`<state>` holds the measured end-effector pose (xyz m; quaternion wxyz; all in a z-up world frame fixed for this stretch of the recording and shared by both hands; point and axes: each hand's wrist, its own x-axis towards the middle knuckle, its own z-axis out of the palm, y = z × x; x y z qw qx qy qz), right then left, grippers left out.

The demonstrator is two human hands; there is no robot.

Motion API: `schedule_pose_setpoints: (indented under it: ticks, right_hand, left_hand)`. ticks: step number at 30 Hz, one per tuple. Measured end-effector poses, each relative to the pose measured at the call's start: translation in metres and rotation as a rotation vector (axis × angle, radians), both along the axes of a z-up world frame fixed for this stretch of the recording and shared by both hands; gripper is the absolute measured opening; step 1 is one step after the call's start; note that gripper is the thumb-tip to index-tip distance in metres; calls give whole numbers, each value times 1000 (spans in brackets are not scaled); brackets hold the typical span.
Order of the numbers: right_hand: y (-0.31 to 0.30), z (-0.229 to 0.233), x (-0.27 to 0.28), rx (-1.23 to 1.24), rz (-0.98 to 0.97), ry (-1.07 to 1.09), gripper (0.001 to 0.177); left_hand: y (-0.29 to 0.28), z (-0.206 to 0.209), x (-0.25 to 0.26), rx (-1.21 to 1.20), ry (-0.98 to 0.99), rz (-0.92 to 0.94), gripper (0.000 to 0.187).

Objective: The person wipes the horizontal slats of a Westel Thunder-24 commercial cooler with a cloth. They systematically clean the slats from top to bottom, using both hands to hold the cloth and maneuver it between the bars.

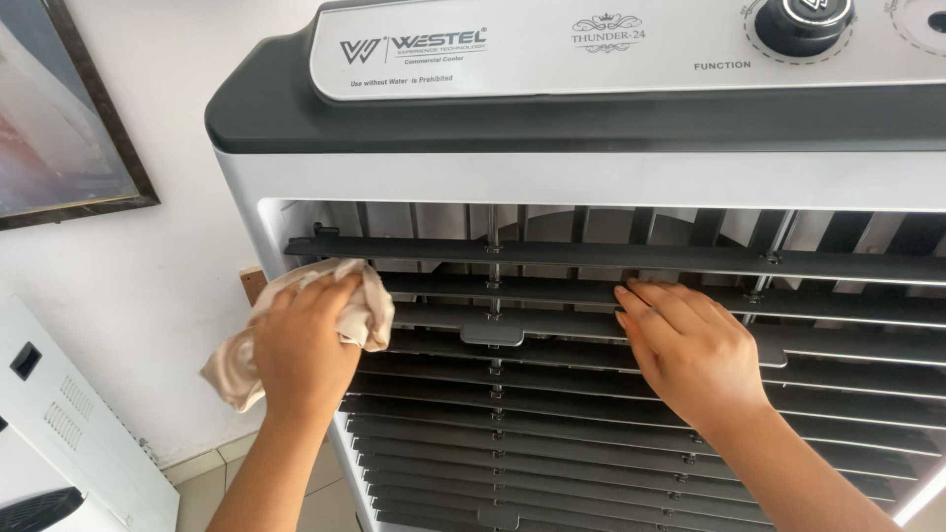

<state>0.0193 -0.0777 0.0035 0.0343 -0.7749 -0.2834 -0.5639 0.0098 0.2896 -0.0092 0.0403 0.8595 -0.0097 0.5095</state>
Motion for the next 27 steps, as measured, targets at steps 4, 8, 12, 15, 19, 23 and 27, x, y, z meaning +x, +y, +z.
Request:
schedule_pose_setpoints:
  ticks: [4,8,12,15,19,23,27]
  right_hand:
    - [3,-8,-3,-8,-8,-39,29]
    - [6,-12,0,22,-12,-29,29]
    - [5,-14,2,30,-11,-41,29]
    - [3,-15,3,25,0,-36,30]
    - [1,-19,0,-54,22,-39,39]
    - [1,-27,-5,-199,107,-69,43]
    - [6,-32,-2,-208,204,46,41]
  left_hand:
    - [-17,5,0,-113,29,76,40]
    - [-57,6,4,-83,110,-73,40]
    - [-83,1,-2,100,38,-346,53]
    - [-66,4,0,137,1,-413,59]
    - [-28,1,-2,54,19,-301,60]
    - [-12,-9,-1,-34,-71,-100,57]
    - [-30,-10,1,-112,-78,-33,52]
